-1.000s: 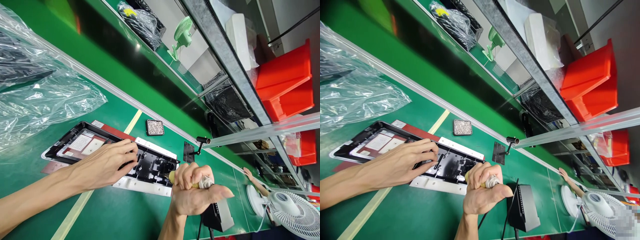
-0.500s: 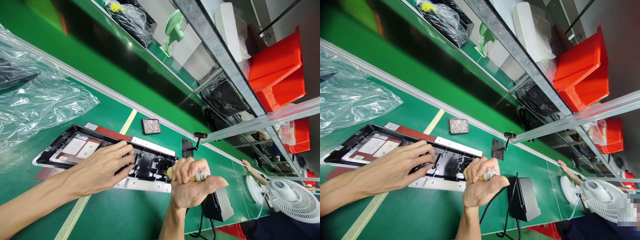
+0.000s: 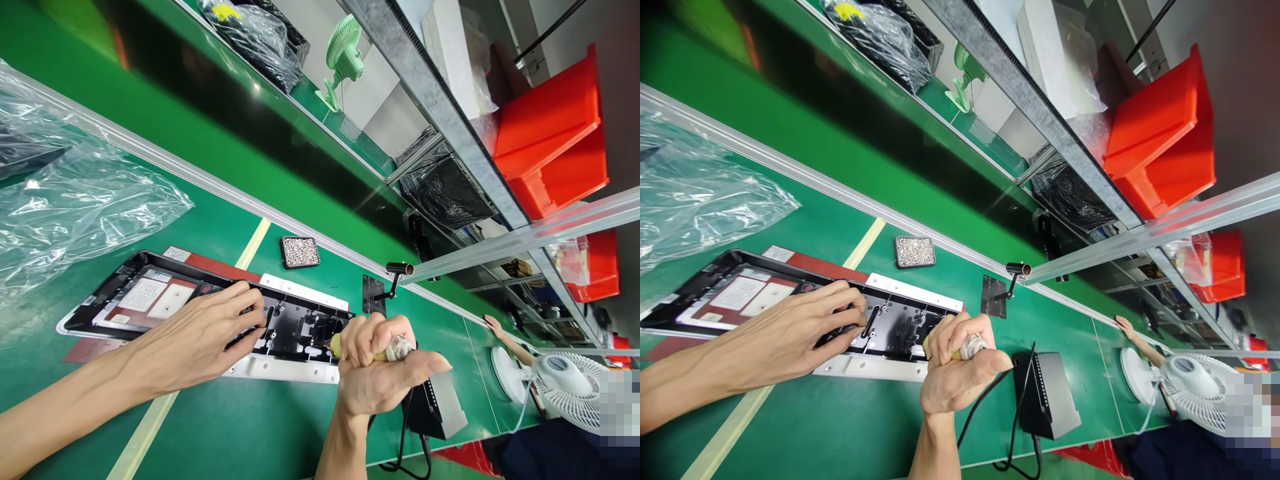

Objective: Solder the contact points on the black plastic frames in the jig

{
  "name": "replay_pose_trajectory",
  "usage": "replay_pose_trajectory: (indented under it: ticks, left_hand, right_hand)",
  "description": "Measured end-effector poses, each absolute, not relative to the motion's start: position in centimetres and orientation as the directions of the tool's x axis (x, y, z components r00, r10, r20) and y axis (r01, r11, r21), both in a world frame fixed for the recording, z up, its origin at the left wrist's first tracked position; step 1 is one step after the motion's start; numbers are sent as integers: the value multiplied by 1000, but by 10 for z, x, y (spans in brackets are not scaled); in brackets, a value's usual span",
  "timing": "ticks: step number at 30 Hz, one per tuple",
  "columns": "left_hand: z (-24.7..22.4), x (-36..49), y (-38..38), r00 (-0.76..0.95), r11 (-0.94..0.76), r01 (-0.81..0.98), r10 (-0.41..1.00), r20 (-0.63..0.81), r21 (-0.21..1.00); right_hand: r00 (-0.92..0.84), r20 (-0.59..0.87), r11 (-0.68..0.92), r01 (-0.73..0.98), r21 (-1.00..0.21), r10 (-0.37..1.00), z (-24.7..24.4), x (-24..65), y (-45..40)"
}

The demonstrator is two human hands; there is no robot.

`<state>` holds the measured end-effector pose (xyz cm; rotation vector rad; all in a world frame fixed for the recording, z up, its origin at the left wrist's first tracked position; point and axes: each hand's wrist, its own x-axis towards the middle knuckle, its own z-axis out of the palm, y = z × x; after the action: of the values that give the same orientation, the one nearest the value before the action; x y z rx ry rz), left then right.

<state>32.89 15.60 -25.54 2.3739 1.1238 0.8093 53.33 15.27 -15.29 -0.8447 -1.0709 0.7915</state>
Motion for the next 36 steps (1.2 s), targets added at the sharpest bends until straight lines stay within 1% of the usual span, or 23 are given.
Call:
replay_pose_trajectory:
  ticks: [10, 29, 36]
  left_hand:
    - [-255, 330, 155, 511, -607, 561, 789, 342, 563]
    - [-256, 331, 155, 495, -599, 549, 795, 351, 583]
    - [-256, 331, 155, 502, -600, 550, 793, 344, 581]
  right_hand:
    - [257, 422, 465, -137, -875, 869, -154, 534, 152]
    - [266, 376, 429, -184, -884, 888, -154, 534, 152]
    - [276, 375, 428, -166, -888, 885, -152, 532, 153]
